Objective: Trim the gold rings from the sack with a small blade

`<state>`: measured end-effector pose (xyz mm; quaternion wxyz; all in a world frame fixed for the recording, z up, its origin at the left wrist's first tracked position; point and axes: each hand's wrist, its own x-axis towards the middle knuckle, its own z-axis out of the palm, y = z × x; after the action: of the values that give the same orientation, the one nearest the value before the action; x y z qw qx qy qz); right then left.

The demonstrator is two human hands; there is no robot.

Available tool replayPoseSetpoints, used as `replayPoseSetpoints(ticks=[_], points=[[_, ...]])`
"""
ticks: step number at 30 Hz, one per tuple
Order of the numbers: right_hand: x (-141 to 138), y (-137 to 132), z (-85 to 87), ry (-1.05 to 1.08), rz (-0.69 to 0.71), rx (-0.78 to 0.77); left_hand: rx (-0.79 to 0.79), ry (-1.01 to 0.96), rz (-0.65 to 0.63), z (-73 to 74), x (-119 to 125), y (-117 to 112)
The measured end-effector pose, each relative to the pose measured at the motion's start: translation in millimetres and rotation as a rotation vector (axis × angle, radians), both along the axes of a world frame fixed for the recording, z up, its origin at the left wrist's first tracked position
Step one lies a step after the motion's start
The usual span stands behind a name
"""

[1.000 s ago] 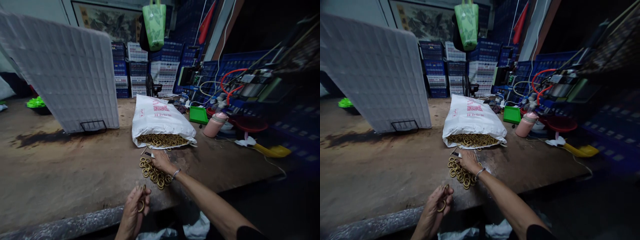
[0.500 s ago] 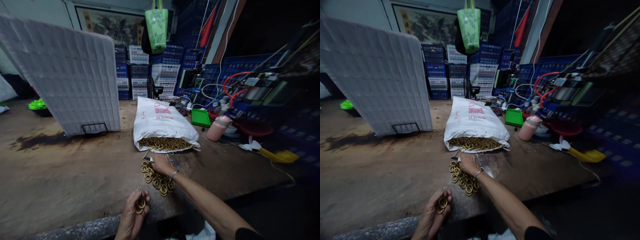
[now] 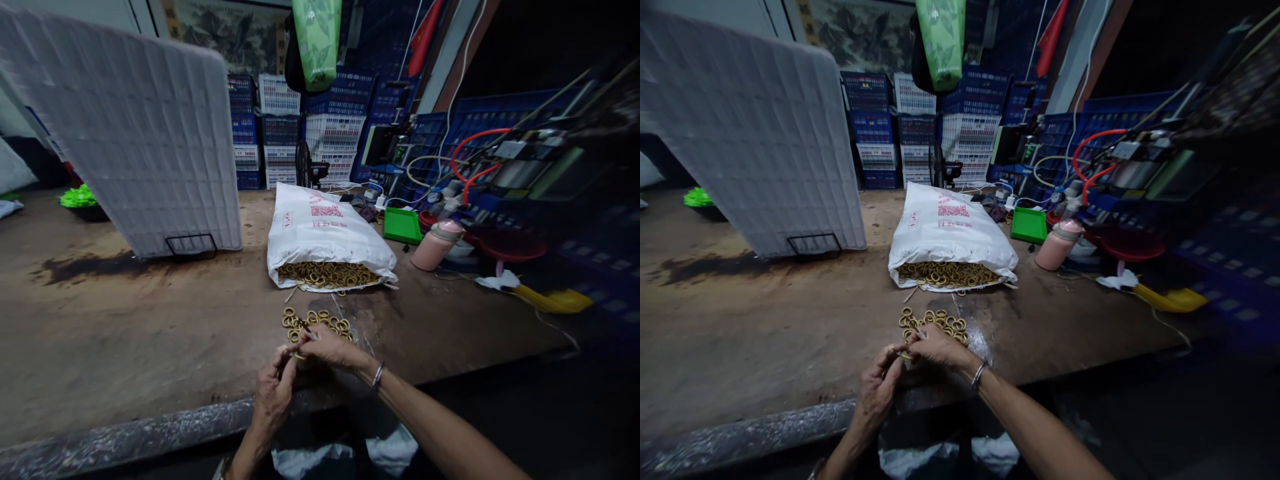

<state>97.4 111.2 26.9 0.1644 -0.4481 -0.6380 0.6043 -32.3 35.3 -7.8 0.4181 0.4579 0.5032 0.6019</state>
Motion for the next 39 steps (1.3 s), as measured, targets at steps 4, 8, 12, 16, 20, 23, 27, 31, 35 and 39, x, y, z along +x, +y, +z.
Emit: replayPoseSetpoints(ticks=[4,8,12,16,20,23,27,31,35,39], points=[[-0.8,-8.3,-7.2,0.051,0.013,-0.124,0.005,0.111,-0.022,3.2,0.6,-5.6],[2.7,-13.4,-10.1,0.007,-0.056,0.007,-0.016,0.183,0.009,10.9,2.6,-9.5],[3.0,-20.5,-4.3,-0.028,-0.059,0.156,-0.046,0.127,0.009,15.5,5.6,-11.2],[-3.3,-24.8,1.3,-0.070,-0.097,0.185,-0.142,-0.053,-0.052,10.2,6.8,-10.6],[-7.3,-25.5,-2.4,-0.091,-0.091,0.201,-0.368,-0.216,-0.151,1.5,5.8,-10.7],[-8.1,-24.6,-6.5,-0.083,-0.060,0.218,-0.437,-0.315,-0.231,1.2,4.7,-13.3],[-8.6,-21.5,-9.6,-0.058,-0.054,0.242,-0.406,-0.445,-0.214,7.4,3.5,-17.1],[-6.7,-22.7,-15.2,-0.198,-0.045,0.458,-0.364,-0.485,-0.181,9.3,2.4,-17.1],[-5.7,-30.2,-17.0,-0.459,0.096,0.681,-0.380,-0.499,-0.129,7.7,1.7,-13.1],[-8.7,-34.8,-11.1,-0.587,0.158,0.750,-0.384,-0.490,-0.111,6.5,0.9,-10.2]])
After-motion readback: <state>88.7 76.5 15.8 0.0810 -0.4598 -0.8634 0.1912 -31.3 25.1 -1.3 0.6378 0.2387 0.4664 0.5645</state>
